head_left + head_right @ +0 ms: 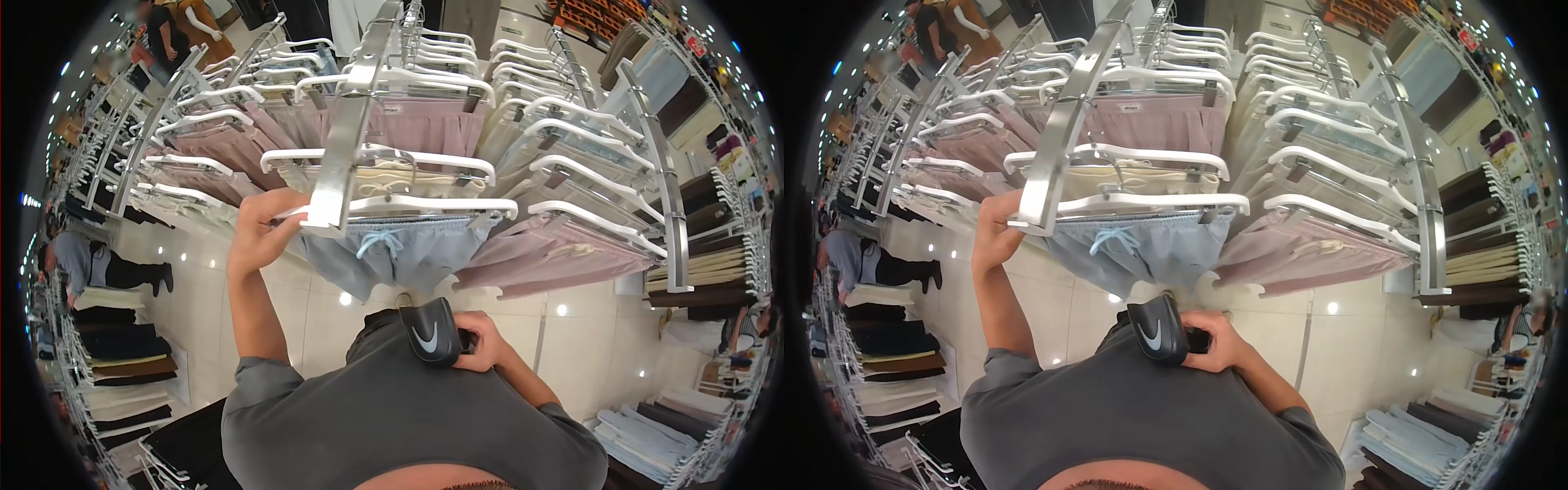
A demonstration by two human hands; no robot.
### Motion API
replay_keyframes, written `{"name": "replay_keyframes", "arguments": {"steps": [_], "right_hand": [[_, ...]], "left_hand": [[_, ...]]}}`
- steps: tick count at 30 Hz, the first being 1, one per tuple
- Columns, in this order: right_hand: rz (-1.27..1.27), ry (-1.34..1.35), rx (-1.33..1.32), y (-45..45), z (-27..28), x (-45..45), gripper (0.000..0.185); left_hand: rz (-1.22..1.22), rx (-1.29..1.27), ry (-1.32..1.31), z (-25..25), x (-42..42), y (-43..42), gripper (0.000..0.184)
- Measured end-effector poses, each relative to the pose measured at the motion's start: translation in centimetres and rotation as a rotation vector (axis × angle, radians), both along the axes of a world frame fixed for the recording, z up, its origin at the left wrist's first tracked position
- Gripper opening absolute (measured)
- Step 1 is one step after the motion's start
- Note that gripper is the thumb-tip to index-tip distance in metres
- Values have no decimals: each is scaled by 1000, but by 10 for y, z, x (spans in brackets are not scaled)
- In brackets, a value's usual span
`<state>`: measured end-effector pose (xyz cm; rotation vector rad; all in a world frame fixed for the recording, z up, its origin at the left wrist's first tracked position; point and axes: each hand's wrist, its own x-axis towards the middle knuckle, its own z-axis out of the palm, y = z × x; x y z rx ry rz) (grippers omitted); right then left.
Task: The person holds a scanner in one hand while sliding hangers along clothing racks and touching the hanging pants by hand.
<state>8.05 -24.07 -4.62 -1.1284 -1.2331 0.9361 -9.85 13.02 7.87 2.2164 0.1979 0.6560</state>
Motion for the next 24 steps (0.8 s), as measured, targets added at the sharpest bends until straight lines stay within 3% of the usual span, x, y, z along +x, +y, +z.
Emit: {"name": "replay_keyframes", "arguments": {"steps": [8,24], "right_hand": [[-19,54,36,37,-2,-27,52],[-149,29,43,61,-7,-43,48]], "left_hand": [[-83,168,-20,19,13,18,17],[-173,174,-126,32,22,30,17]]}}
